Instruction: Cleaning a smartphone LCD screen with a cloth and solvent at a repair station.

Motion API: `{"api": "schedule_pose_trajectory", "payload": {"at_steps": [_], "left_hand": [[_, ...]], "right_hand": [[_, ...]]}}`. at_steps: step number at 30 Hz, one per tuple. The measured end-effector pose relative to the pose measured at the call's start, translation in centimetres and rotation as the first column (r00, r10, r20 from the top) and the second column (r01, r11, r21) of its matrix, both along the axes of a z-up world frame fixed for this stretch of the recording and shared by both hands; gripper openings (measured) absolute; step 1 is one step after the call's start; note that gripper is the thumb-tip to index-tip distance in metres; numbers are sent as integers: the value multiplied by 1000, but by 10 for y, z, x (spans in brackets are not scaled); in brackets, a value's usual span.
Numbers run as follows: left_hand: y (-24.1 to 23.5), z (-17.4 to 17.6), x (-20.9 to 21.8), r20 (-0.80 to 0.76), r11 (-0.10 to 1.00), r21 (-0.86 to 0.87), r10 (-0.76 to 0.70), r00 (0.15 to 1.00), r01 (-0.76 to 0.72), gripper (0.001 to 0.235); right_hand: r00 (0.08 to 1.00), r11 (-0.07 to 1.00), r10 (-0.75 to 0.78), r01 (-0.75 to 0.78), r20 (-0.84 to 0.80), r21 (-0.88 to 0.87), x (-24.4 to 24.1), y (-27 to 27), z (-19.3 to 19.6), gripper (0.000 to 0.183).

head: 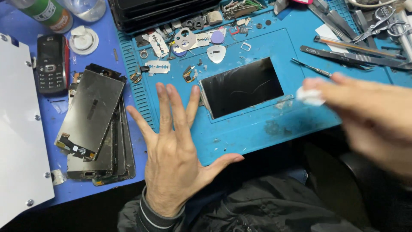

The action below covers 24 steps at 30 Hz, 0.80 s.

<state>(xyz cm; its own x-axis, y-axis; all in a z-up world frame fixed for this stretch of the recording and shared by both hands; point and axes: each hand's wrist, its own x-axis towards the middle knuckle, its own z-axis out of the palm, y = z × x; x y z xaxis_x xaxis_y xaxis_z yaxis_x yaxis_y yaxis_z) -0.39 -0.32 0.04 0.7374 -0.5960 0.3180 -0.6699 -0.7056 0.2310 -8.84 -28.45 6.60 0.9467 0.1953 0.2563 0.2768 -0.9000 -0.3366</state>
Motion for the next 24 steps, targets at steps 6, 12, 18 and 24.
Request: {"api": "schedule_pose_trajectory", "payload": {"at_steps": [6,12,18,24], "left_hand": [[1,3,1,-8,999,-40,20,1000,-21,128],[3,20,10,43,951,-308,-25,999,37,40],[-36,66,34,61,982,8,-189,980,189,73],[-75,45,51,218,956,258,-196,956,137,65]], "right_hand": [[816,740,-479,574,-325,351,10,-16,-13,19],[940,656,-266,340,-216,674,4,-28,-38,15],[954,595,-294,232,-60,770,8,-16,-47,10],[961,282,-250,188,-117,941,9,-43,-68,13]]}}
